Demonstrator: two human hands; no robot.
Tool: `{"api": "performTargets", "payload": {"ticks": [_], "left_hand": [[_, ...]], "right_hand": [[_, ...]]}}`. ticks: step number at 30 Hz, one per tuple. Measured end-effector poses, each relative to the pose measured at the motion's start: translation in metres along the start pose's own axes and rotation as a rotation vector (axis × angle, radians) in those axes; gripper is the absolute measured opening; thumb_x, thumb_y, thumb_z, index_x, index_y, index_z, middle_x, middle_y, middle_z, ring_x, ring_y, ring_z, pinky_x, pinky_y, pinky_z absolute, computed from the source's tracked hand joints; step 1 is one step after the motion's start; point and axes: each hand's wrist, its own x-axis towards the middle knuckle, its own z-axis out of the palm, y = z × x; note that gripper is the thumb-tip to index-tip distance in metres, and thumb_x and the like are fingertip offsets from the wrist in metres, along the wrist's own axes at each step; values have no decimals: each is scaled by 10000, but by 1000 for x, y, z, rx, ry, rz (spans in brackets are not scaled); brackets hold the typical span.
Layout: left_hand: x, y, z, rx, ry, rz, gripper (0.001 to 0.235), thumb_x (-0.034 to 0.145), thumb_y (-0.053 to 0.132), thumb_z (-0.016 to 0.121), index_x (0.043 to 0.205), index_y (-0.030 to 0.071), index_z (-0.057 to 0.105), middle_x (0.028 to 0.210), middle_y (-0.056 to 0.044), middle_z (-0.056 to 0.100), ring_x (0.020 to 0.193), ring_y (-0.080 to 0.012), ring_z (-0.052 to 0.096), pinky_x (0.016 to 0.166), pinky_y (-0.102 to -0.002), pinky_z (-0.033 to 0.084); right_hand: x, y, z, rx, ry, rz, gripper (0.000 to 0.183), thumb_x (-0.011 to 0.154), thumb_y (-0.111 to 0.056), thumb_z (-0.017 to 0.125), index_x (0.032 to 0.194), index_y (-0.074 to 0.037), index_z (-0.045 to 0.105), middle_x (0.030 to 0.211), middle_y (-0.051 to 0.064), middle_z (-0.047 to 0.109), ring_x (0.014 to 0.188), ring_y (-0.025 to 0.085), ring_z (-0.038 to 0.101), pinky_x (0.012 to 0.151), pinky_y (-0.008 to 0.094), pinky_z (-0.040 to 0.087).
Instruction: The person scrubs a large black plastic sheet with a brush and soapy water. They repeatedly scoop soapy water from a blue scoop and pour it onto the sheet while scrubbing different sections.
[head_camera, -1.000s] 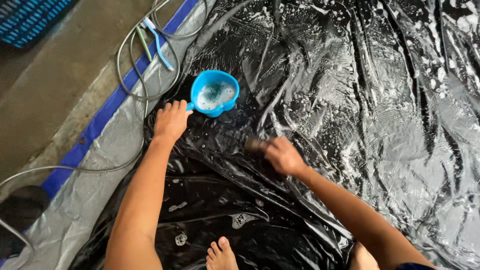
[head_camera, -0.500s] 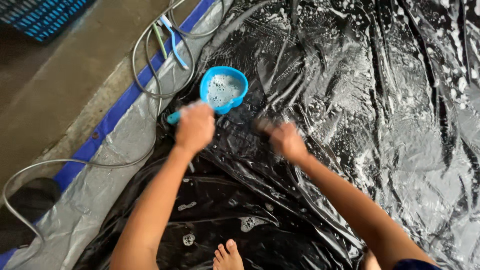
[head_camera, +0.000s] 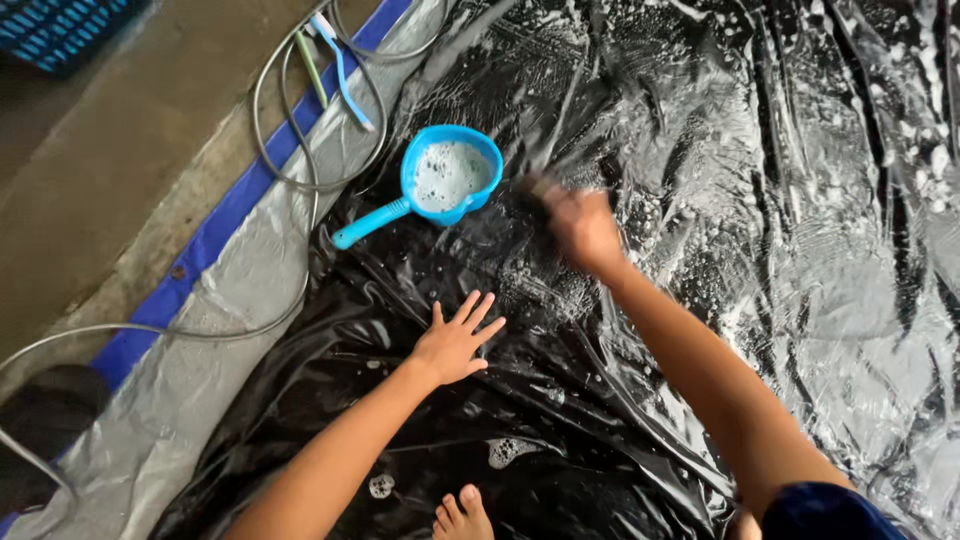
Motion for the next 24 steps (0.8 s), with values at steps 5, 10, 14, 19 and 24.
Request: {"api": "performTargets", "payload": {"ticks": [5, 10, 14, 19, 24], "left_hand": [[2, -20, -5, 1, 105, 0, 1051, 967, 683, 629, 1751, 130, 199, 1836, -155, 135, 1650, -347, 222, 1146, -714, 439], [16, -23, 3, -55, 214, -63, 1079, 958, 782, 555, 1693, 21, 344, 1777, -218, 281, 1562, -366, 378, 1145, -696, 453], [27, -22, 5, 36, 300, -72, 955, 990, 690, 584, 1655, 30, 397, 1667, -218, 412, 1488, -362, 434, 1186, -665, 387], [42, -24, 10, 94, 346, -61, 1052, 898, 701, 680, 1699, 96, 365, 1631, -195, 445, 1455, -374, 446, 1230, -711, 305], [72, -27, -14, -47, 483, -82, 555, 1017, 511, 651, 1421, 133, 688, 1672, -189, 440, 1560, -383, 384, 1262, -695, 282]], "right_hand": [[7, -4, 2, 166, -24, -368, 334, 1064, -345, 626, 1359, -241, 745, 1110, 122, 662, 906, 343, 631, 813, 443, 560], [25, 22, 4, -180, 37, 301, 622, 889, -282, 914, 1473, -250, 703, 1078, 111, 604, 954, 362, 647, 783, 459, 602], [5, -3, 3, 12, -78, -220, 467, 1026, -346, 640, 1490, -315, 680, 1109, 88, 648, 954, 327, 649, 819, 431, 581], [1, 16, -6, -99, -82, -259, 496, 1013, -397, 637, 1500, -316, 678, 1065, 54, 652, 942, 288, 647, 858, 412, 542], [44, 54, 7, -339, 13, 224, 586, 890, -327, 887, 1454, -238, 756, 1030, 117, 630, 932, 343, 657, 802, 424, 558]]}}
